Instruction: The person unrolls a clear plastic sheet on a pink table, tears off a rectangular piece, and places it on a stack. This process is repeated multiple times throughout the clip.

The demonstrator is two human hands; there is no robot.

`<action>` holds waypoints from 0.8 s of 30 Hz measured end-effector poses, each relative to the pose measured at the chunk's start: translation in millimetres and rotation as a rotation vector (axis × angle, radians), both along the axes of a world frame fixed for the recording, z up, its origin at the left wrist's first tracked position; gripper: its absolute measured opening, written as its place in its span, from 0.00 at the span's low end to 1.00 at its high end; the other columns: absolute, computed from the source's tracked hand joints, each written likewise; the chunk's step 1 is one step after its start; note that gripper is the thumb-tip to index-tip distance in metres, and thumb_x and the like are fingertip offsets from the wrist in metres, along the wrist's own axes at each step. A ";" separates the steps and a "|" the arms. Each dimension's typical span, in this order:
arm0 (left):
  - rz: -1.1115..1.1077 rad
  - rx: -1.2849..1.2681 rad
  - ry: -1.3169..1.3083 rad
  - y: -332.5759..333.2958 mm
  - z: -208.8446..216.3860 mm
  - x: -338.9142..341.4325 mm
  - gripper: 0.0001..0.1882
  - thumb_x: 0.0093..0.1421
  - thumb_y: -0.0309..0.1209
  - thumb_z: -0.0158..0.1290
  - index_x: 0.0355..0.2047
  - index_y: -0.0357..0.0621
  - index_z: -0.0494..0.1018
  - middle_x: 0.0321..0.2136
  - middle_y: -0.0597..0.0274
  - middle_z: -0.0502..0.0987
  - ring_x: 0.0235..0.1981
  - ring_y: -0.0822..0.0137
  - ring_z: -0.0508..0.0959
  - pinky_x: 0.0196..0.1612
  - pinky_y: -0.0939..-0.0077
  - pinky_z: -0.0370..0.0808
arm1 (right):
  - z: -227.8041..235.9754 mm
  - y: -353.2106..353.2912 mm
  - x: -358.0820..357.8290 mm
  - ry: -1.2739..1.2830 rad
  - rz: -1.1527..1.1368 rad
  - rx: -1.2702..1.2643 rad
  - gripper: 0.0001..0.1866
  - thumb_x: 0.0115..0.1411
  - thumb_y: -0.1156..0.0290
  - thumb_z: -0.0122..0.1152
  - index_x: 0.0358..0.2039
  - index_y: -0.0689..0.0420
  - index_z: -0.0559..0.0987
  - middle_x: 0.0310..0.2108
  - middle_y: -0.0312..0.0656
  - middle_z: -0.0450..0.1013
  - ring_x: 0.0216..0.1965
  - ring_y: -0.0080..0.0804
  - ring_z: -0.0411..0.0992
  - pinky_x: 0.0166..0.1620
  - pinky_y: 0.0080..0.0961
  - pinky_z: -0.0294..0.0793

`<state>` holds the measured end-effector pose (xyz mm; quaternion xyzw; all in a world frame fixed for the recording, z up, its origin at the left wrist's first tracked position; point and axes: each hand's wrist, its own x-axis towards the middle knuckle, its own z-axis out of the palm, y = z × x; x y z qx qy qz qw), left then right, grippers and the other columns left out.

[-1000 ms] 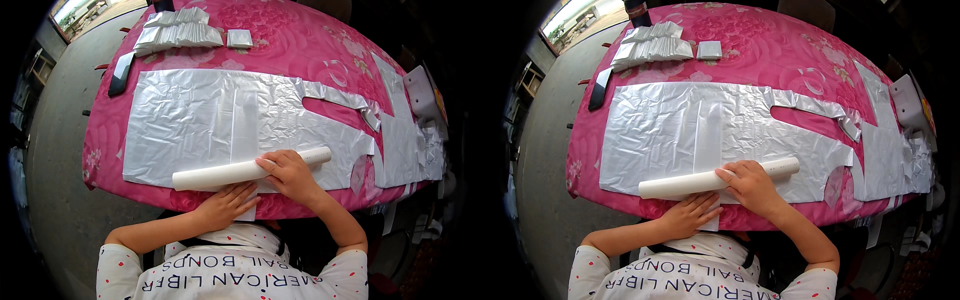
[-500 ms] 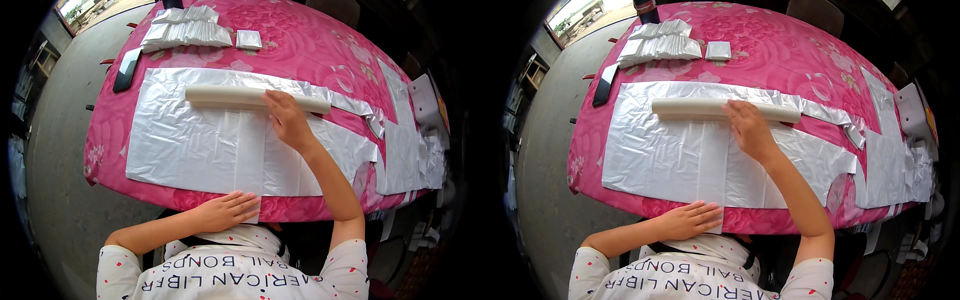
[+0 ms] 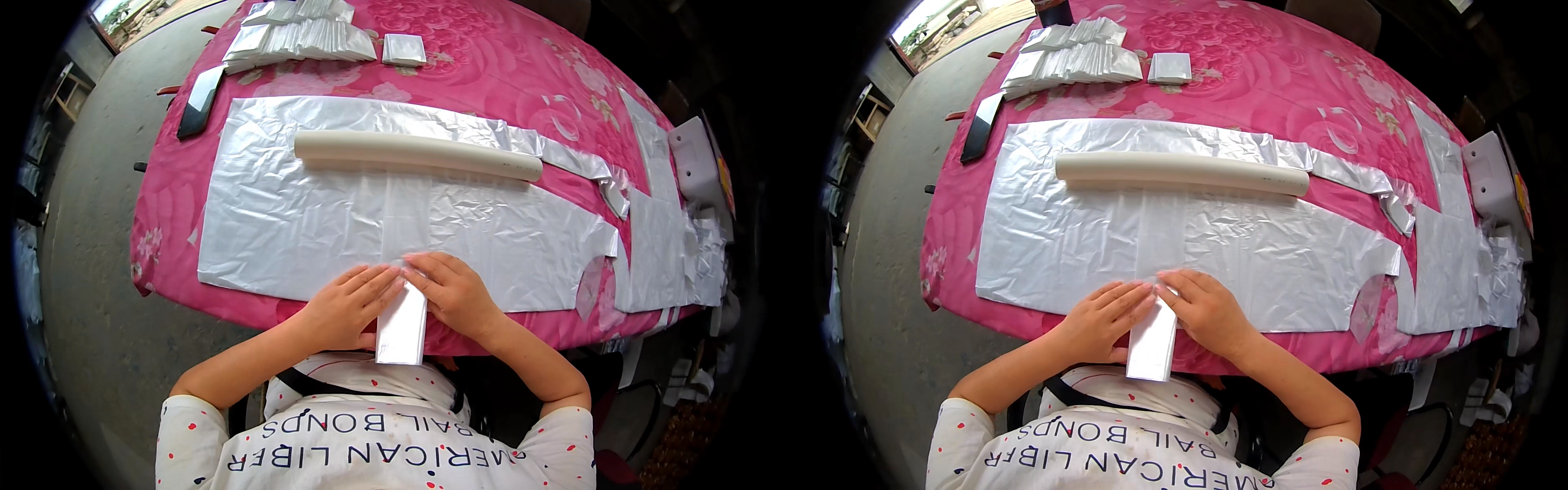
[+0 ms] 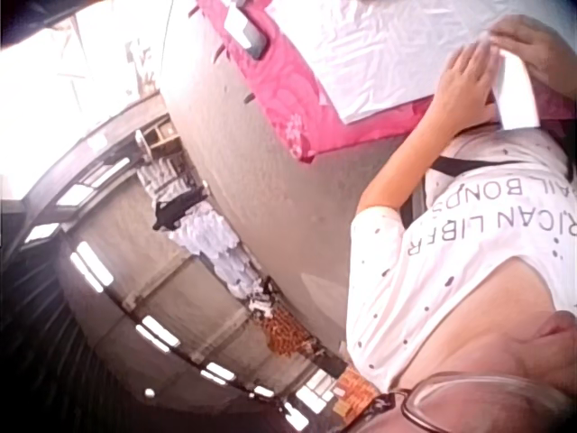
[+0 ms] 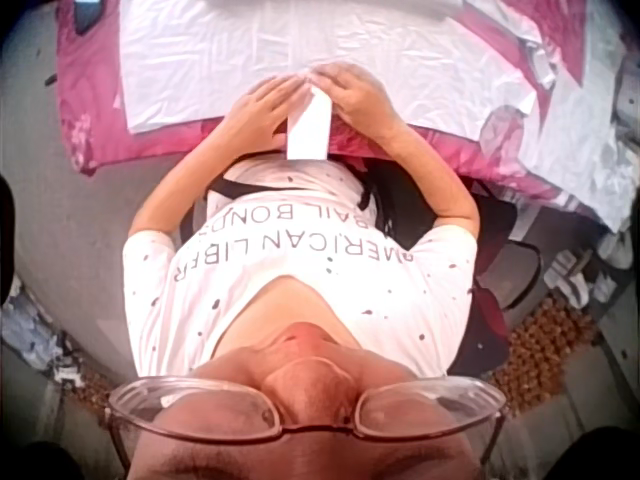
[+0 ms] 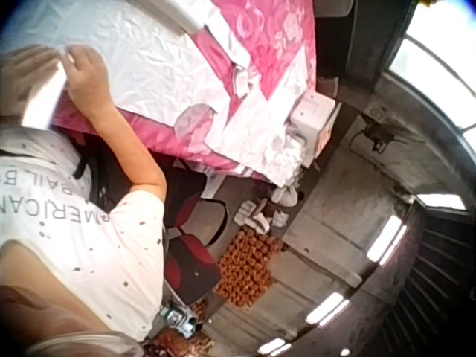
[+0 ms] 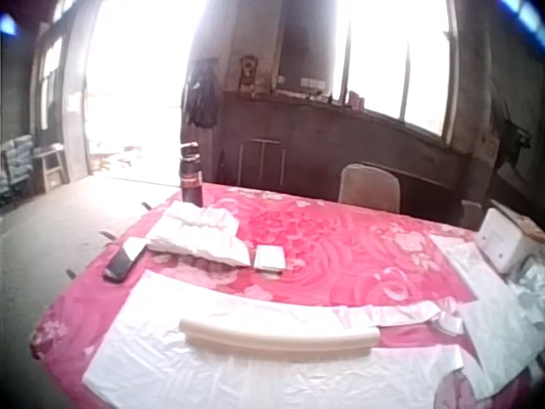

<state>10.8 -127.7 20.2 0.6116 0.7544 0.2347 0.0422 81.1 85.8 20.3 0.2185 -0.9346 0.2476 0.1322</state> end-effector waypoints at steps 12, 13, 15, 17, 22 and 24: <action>0.501 0.180 -0.890 22.1 18.9 -22.6 0.35 0.57 0.43 0.48 0.57 0.31 0.54 0.44 0.49 0.70 0.39 0.54 0.72 0.47 0.65 0.67 | 21.0 5.9 -37.5 -0.785 -0.496 -0.594 0.10 0.57 0.69 0.52 0.29 0.63 0.77 0.16 0.39 0.72 0.15 0.25 0.70 0.23 0.21 0.68; 0.483 0.230 -0.648 21.6 15.5 -22.9 0.36 0.57 0.44 0.48 0.57 0.30 0.53 0.45 0.48 0.69 0.41 0.54 0.71 0.48 0.63 0.65 | 22.5 7.7 -42.4 -0.834 -0.503 -0.596 0.11 0.57 0.69 0.53 0.28 0.64 0.77 0.16 0.39 0.72 0.16 0.24 0.71 0.23 0.20 0.68; 0.433 0.316 -0.164 19.4 5.6 -21.3 0.38 0.56 0.45 0.49 0.58 0.30 0.51 0.48 0.45 0.66 0.45 0.52 0.68 0.50 0.60 0.63 | 25.0 11.5 -50.6 -0.936 -0.518 -0.603 0.12 0.56 0.67 0.53 0.27 0.64 0.77 0.17 0.38 0.72 0.18 0.23 0.73 0.24 0.20 0.68; 0.321 0.152 -0.101 20.9 5.9 -12.2 0.41 0.55 0.49 0.47 0.59 0.29 0.50 0.55 0.42 0.58 0.57 0.50 0.58 0.58 0.57 0.55 | 25.2 13.9 -55.0 -0.970 -0.509 -0.628 0.12 0.56 0.67 0.54 0.25 0.65 0.77 0.18 0.37 0.72 0.19 0.21 0.73 0.23 0.17 0.68; 0.283 -0.141 0.004 34.4 -5.5 9.8 0.42 0.55 0.52 0.44 0.59 0.30 0.49 0.61 0.44 0.49 0.64 0.53 0.46 0.64 0.61 0.43 | 27.4 14.3 -56.9 -1.014 -0.524 -0.677 0.11 0.55 0.68 0.56 0.23 0.65 0.75 0.18 0.34 0.72 0.18 0.19 0.71 0.21 0.15 0.65; 0.305 -0.177 0.022 35.6 -6.2 11.6 0.42 0.55 0.51 0.45 0.59 0.30 0.49 0.61 0.44 0.49 0.64 0.53 0.46 0.64 0.61 0.42 | 27.7 9.9 -52.2 -0.949 -0.547 -0.655 0.12 0.53 0.67 0.59 0.29 0.65 0.75 0.20 0.38 0.73 0.20 0.24 0.73 0.25 0.19 0.69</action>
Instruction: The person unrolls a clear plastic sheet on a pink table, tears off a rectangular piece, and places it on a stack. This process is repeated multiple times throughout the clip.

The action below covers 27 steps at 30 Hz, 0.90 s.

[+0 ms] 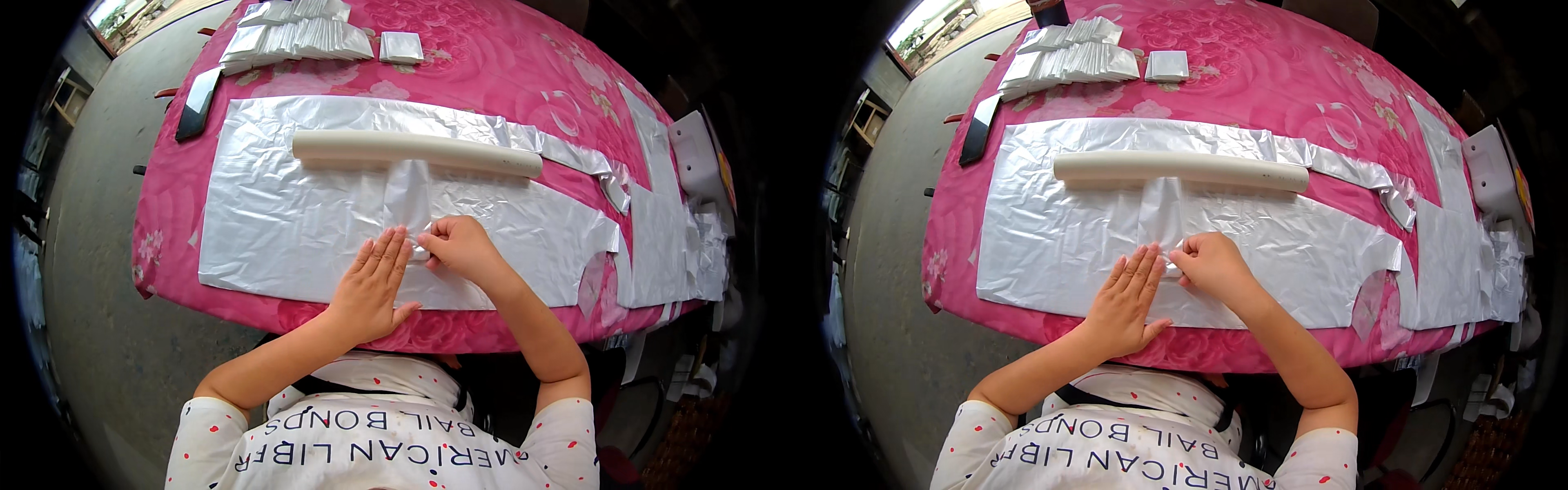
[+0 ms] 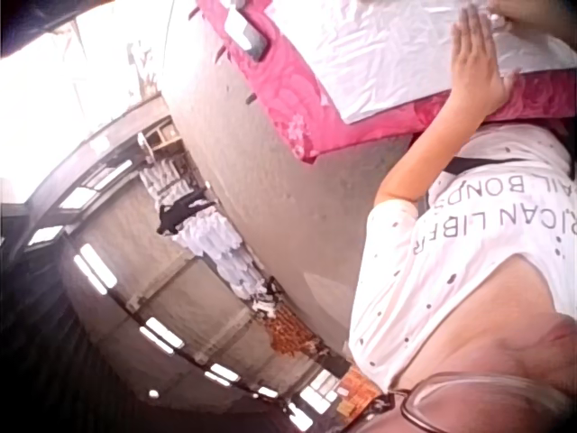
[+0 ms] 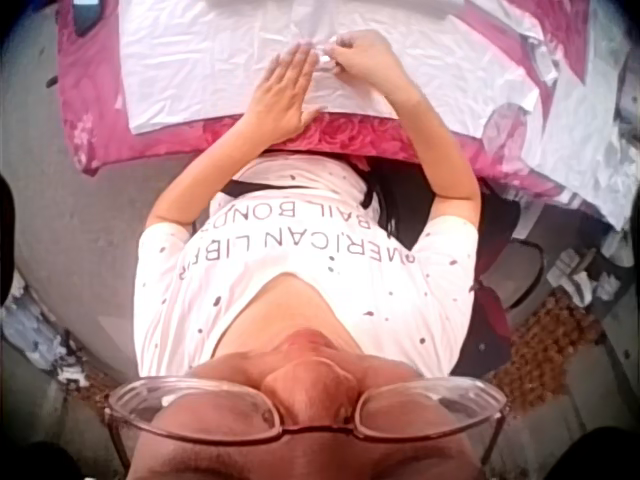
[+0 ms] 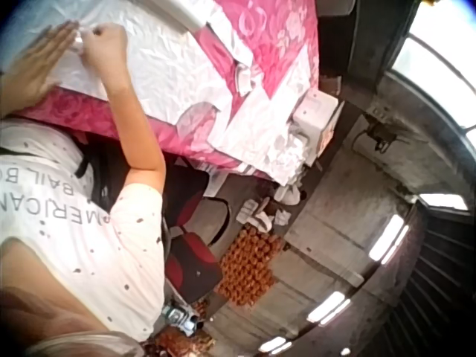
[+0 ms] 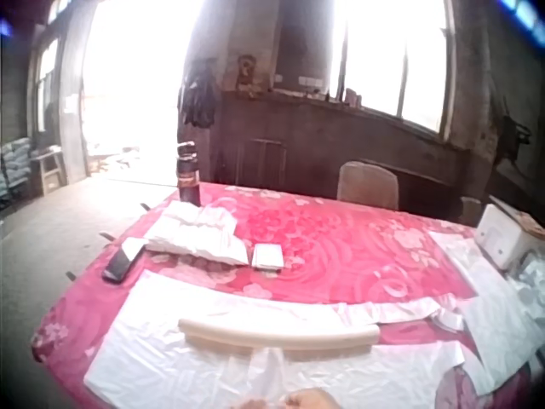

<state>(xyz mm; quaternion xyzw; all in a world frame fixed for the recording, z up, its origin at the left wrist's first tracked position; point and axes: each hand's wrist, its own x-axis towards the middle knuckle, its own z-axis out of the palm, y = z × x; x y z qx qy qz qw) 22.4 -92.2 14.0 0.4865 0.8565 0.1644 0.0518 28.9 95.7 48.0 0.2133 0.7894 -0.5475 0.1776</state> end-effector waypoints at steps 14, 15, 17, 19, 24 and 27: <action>-0.034 0.234 0.024 2.7 10.4 -28.0 0.31 0.49 0.38 0.55 0.49 0.30 0.64 0.51 0.46 0.65 0.53 0.51 0.65 0.55 0.61 0.61 | -18.5 15.0 8.9 0.845 0.669 0.818 0.27 0.50 0.65 0.59 0.51 0.60 0.69 0.56 0.44 0.62 0.58 0.38 0.59 0.59 0.34 0.58; -0.029 0.246 0.025 1.7 8.2 -28.8 0.30 0.48 0.37 0.56 0.48 0.31 0.64 0.50 0.47 0.66 0.53 0.52 0.66 0.54 0.62 0.62 | -16.7 17.7 6.8 0.830 0.654 0.783 0.27 0.50 0.66 0.59 0.51 0.59 0.68 0.56 0.43 0.62 0.58 0.37 0.59 0.59 0.34 0.58; -0.019 0.271 0.028 0.3 4.6 -30.6 0.29 0.46 0.34 0.56 0.48 0.31 0.65 0.49 0.49 0.66 0.51 0.53 0.67 0.53 0.63 0.63 | -16.2 20.6 3.7 0.828 0.636 0.747 0.27 0.49 0.68 0.59 0.51 0.59 0.68 0.56 0.43 0.62 0.57 0.37 0.59 0.59 0.34 0.59; -0.034 0.270 0.054 2.0 4.0 -34.3 0.28 0.44 0.31 0.55 0.46 0.32 0.66 0.48 0.50 0.67 0.50 0.55 0.69 0.51 0.64 0.65 | -18.3 22.5 2.0 0.851 0.629 0.744 0.27 0.48 0.71 0.58 0.51 0.59 0.69 0.55 0.43 0.63 0.56 0.37 0.61 0.57 0.34 0.61; -0.037 0.222 0.110 9.3 9.0 -40.2 0.22 0.43 0.24 0.52 0.42 0.34 0.68 0.45 0.52 0.70 0.45 0.58 0.71 0.48 0.67 0.67 | -21.8 24.5 -3.5 0.888 0.582 0.721 0.23 0.45 0.79 0.54 0.46 0.60 0.73 0.50 0.43 0.68 0.52 0.38 0.66 0.54 0.33 0.65; -0.043 0.240 0.187 12.7 3.9 -45.2 0.18 0.44 0.22 0.51 0.39 0.36 0.70 0.41 0.55 0.73 0.41 0.60 0.74 0.45 0.68 0.69 | -20.7 23.6 -4.8 0.904 0.558 0.703 0.22 0.44 0.81 0.54 0.43 0.60 0.75 0.48 0.42 0.70 0.50 0.38 0.67 0.52 0.31 0.66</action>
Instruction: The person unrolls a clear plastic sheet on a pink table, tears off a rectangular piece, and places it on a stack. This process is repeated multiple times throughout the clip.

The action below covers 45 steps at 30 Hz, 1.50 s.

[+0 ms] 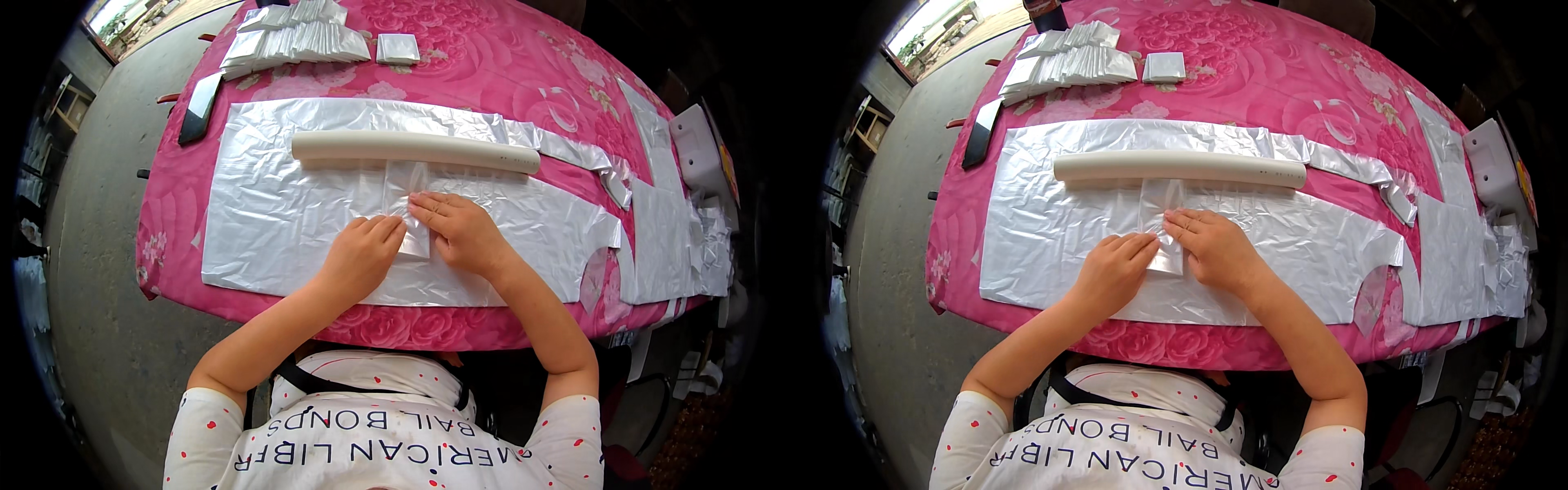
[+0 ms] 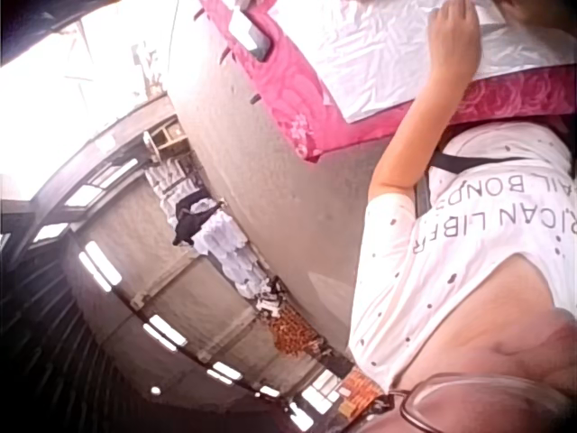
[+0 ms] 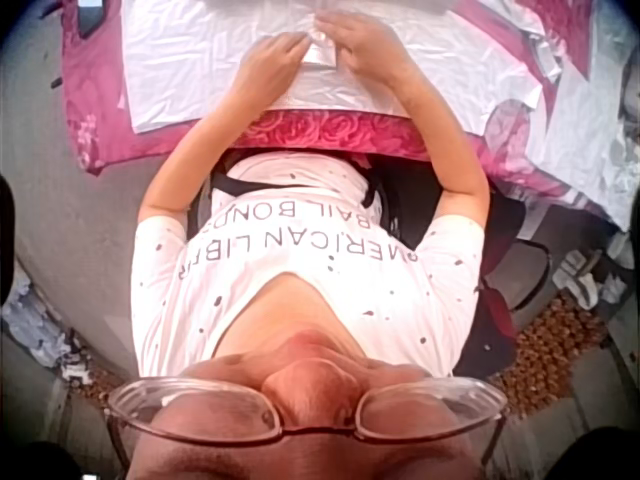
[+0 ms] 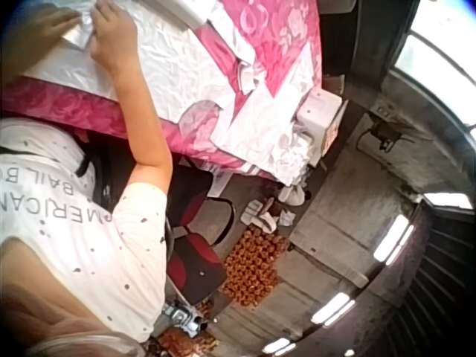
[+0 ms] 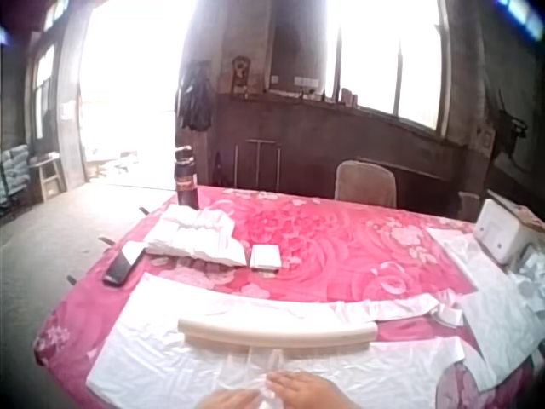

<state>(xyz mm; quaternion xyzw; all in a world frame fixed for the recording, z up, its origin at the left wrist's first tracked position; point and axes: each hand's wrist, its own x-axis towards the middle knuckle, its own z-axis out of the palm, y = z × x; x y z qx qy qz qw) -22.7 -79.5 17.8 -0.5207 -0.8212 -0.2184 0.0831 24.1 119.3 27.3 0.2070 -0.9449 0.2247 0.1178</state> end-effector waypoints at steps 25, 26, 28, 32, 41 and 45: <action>0.218 0.177 -0.578 -18.2 6.8 26.6 0.23 0.51 0.27 0.55 0.48 0.37 0.65 0.22 0.54 0.77 0.22 0.57 0.76 0.27 0.68 0.70 | 6.4 -25.8 42.8 -0.521 -0.502 -0.583 0.11 0.55 0.66 0.55 0.27 0.60 0.80 0.16 0.42 0.73 0.17 0.30 0.71 0.25 0.23 0.67; 0.287 0.180 -0.681 -15.7 7.3 24.6 0.26 0.52 0.28 0.55 0.51 0.35 0.63 0.21 0.54 0.77 0.21 0.57 0.76 0.26 0.68 0.70 | 9.7 -25.2 38.4 -0.586 -0.515 -0.590 0.11 0.55 0.66 0.55 0.26 0.60 0.79 0.16 0.41 0.73 0.17 0.29 0.71 0.25 0.23 0.67; 0.312 0.140 -0.713 -10.7 10.8 17.9 0.30 0.52 0.28 0.55 0.54 0.31 0.58 0.19 0.53 0.76 0.19 0.59 0.76 0.26 0.72 0.71 | 18.9 -23.6 27.3 -0.716 -0.532 -0.604 0.12 0.55 0.65 0.55 0.24 0.62 0.78 0.15 0.40 0.73 0.16 0.27 0.71 0.25 0.23 0.67; 0.326 0.076 -0.802 -6.0 10.0 4.8 0.36 0.52 0.28 0.55 0.57 0.27 0.51 0.19 0.52 0.76 0.20 0.62 0.77 0.28 0.76 0.72 | 20.3 -22.7 16.4 -0.811 -0.551 -0.483 0.14 0.55 0.65 0.54 0.21 0.62 0.77 0.13 0.38 0.72 0.15 0.25 0.71 0.24 0.23 0.67; 0.264 -0.070 -0.598 -15.0 27.4 7.6 0.39 0.51 0.30 0.56 0.59 0.31 0.50 0.38 0.50 0.74 0.33 0.60 0.77 0.35 0.74 0.73 | 20.4 -18.6 8.0 -0.975 -0.571 -0.581 0.16 0.56 0.65 0.53 0.19 0.63 0.76 0.17 0.41 0.73 0.18 0.25 0.73 0.24 0.22 0.70; 0.047 0.043 -0.222 -8.4 27.6 19.7 0.36 0.51 0.29 0.55 0.58 0.33 0.53 0.46 0.48 0.69 0.44 0.57 0.73 0.42 0.69 0.72 | 18.7 -15.7 4.3 -1.005 -0.543 -0.599 0.15 0.56 0.66 0.52 0.19 0.64 0.76 0.17 0.42 0.73 0.18 0.26 0.73 0.25 0.23 0.71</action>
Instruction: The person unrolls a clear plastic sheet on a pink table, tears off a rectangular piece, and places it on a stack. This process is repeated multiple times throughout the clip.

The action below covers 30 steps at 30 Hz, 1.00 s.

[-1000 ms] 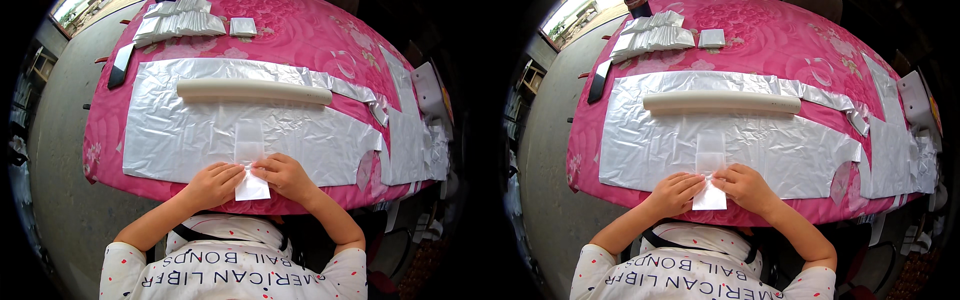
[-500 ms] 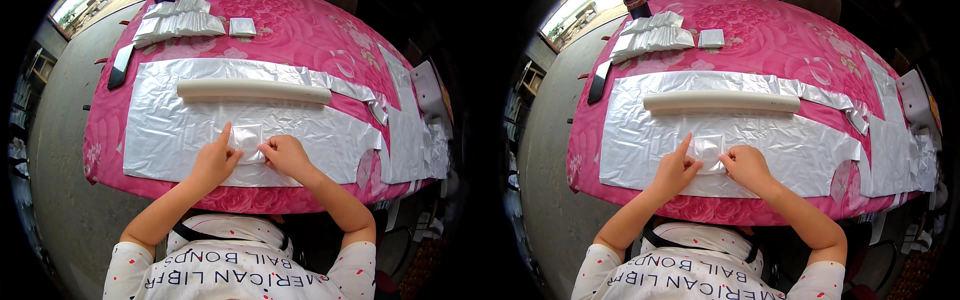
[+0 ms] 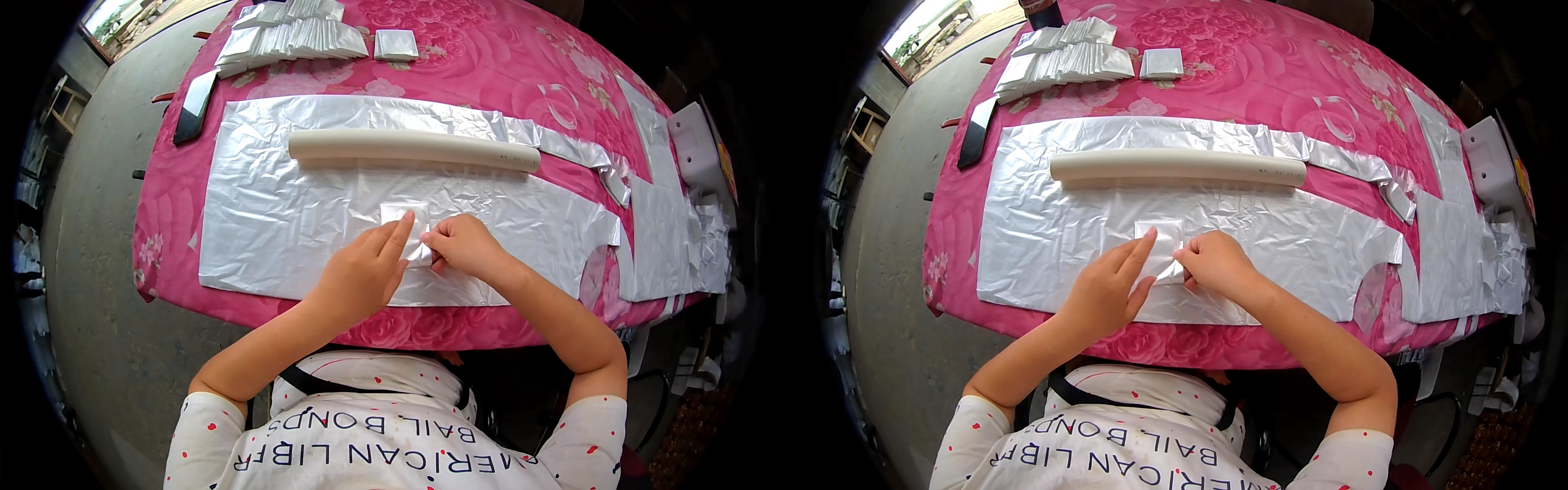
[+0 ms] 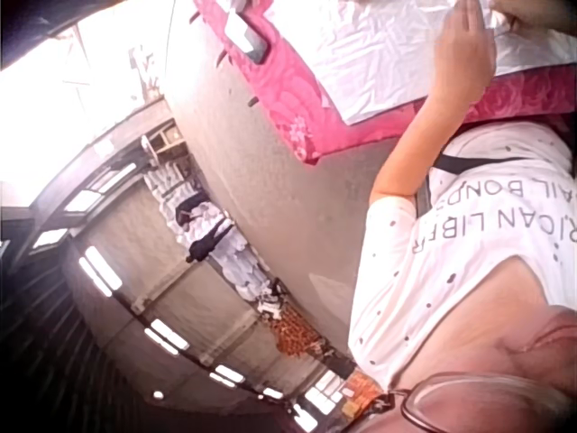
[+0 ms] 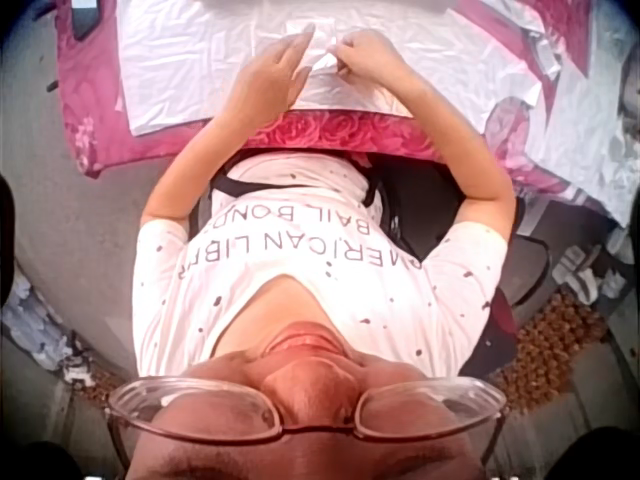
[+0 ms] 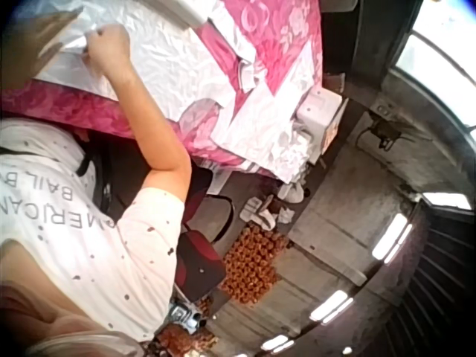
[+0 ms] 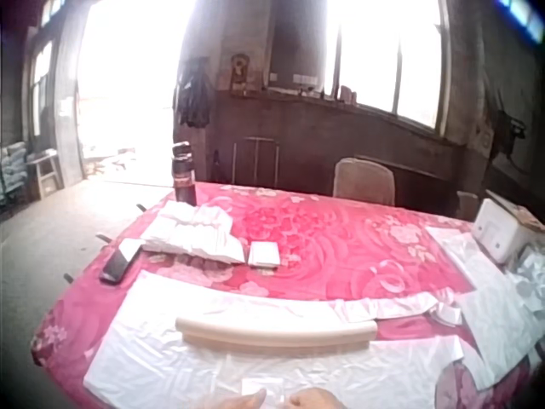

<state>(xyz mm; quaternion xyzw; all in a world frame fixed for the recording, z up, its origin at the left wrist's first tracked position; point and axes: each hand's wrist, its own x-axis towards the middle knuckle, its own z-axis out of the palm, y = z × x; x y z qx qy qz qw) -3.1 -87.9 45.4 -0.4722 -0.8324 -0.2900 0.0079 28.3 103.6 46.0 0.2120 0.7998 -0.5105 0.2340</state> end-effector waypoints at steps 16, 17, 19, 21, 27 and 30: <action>0.036 -0.234 -0.003 27.4 -36.0 6.7 0.58 0.45 0.63 0.50 0.60 0.26 0.41 0.61 0.38 0.44 0.64 0.47 0.42 0.64 0.56 0.34 | -0.6 -1.0 -1.8 -0.016 -0.023 -0.001 0.13 0.53 0.67 0.53 0.19 0.64 0.76 0.18 0.43 0.74 0.18 0.27 0.74 0.25 0.22 0.71; 0.033 -0.237 -0.011 27.5 -36.3 6.9 0.59 0.45 0.63 0.50 0.60 0.26 0.41 0.61 0.38 0.44 0.64 0.47 0.41 0.64 0.56 0.34 | -0.3 -1.8 0.4 0.012 -0.022 0.016 0.12 0.51 0.67 0.54 0.19 0.64 0.76 0.18 0.43 0.74 0.18 0.27 0.74 0.25 0.23 0.71; 0.036 -0.215 0.008 26.4 -40.1 7.2 0.59 0.45 0.63 0.50 0.60 0.26 0.40 0.61 0.38 0.43 0.65 0.47 0.41 0.64 0.56 0.34 | 1.8 -5.2 6.1 0.071 -0.013 0.051 0.11 0.49 0.67 0.56 0.19 0.63 0.76 0.17 0.42 0.73 0.18 0.28 0.74 0.25 0.23 0.70; 0.034 -0.201 0.018 25.3 -42.4 7.3 0.59 0.45 0.63 0.50 0.60 0.26 0.39 0.62 0.38 0.43 0.65 0.47 0.41 0.64 0.56 0.34 | 7.1 -10.7 12.6 0.182 0.030 0.182 0.11 0.46 0.66 0.59 0.20 0.62 0.76 0.17 0.42 0.73 0.19 0.31 0.73 0.25 0.25 0.70; 0.030 -0.172 0.026 24.4 -43.6 7.9 0.59 0.45 0.62 0.51 0.60 0.26 0.39 0.62 0.39 0.42 0.65 0.48 0.40 0.64 0.56 0.35 | 6.7 -13.0 24.7 0.269 0.109 0.392 0.13 0.43 0.63 0.64 0.22 0.60 0.74 0.18 0.43 0.73 0.23 0.40 0.73 0.28 0.30 0.71; 0.033 -0.152 0.026 21.5 -38.6 6.6 0.58 0.46 0.61 0.51 0.60 0.27 0.38 0.62 0.40 0.42 0.65 0.48 0.40 0.64 0.55 0.34 | 15.9 -4.7 31.0 0.202 0.188 0.527 0.15 0.42 0.61 0.65 0.24 0.59 0.74 0.20 0.43 0.74 0.26 0.39 0.73 0.30 0.31 0.71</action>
